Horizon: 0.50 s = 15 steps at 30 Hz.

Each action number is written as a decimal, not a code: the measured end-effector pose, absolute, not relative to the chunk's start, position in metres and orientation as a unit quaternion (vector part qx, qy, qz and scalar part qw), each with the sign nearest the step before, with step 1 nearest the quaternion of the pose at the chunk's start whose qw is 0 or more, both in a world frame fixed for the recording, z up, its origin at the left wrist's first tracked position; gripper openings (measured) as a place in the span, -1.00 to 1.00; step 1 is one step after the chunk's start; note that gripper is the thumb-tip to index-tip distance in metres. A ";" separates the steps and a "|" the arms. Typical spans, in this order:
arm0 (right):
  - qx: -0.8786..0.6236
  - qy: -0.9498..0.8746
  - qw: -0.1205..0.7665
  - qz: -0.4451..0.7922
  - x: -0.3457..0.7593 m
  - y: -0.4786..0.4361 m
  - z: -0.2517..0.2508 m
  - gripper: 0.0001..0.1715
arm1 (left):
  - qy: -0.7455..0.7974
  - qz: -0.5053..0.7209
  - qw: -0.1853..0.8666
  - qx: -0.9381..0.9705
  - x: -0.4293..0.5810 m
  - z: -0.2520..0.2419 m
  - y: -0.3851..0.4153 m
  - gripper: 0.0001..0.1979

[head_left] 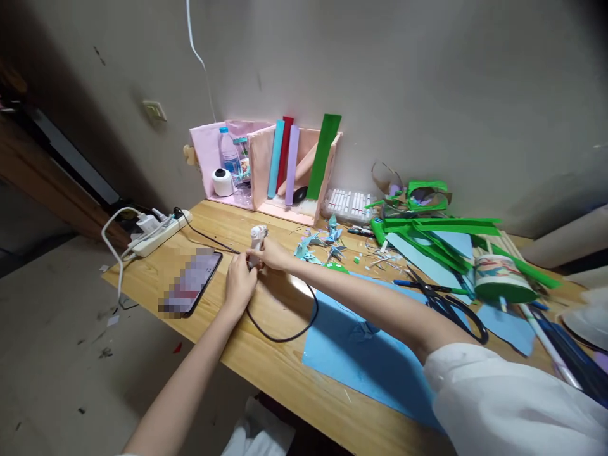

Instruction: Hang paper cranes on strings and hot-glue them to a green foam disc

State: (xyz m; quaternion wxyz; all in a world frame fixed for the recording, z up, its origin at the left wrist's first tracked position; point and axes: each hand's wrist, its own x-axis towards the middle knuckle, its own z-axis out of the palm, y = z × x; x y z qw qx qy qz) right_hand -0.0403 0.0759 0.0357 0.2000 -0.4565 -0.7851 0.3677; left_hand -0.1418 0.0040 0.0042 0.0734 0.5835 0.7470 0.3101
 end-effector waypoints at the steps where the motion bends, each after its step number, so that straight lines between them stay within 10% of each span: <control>1: -0.445 -0.801 0.185 0.356 -0.034 0.076 0.038 -0.71 | 0.747 0.315 0.080 0.580 -0.144 0.002 0.004 -0.82; 10: -0.531 -0.801 0.205 0.182 0.152 0.097 0.069 -0.86 | 0.703 0.422 -0.015 0.573 -0.105 0.024 -0.019 -0.70; 15: -0.621 -0.766 0.140 0.082 0.232 0.102 0.045 -0.88 | 0.523 0.439 0.139 0.717 -0.032 0.086 -0.036 -0.80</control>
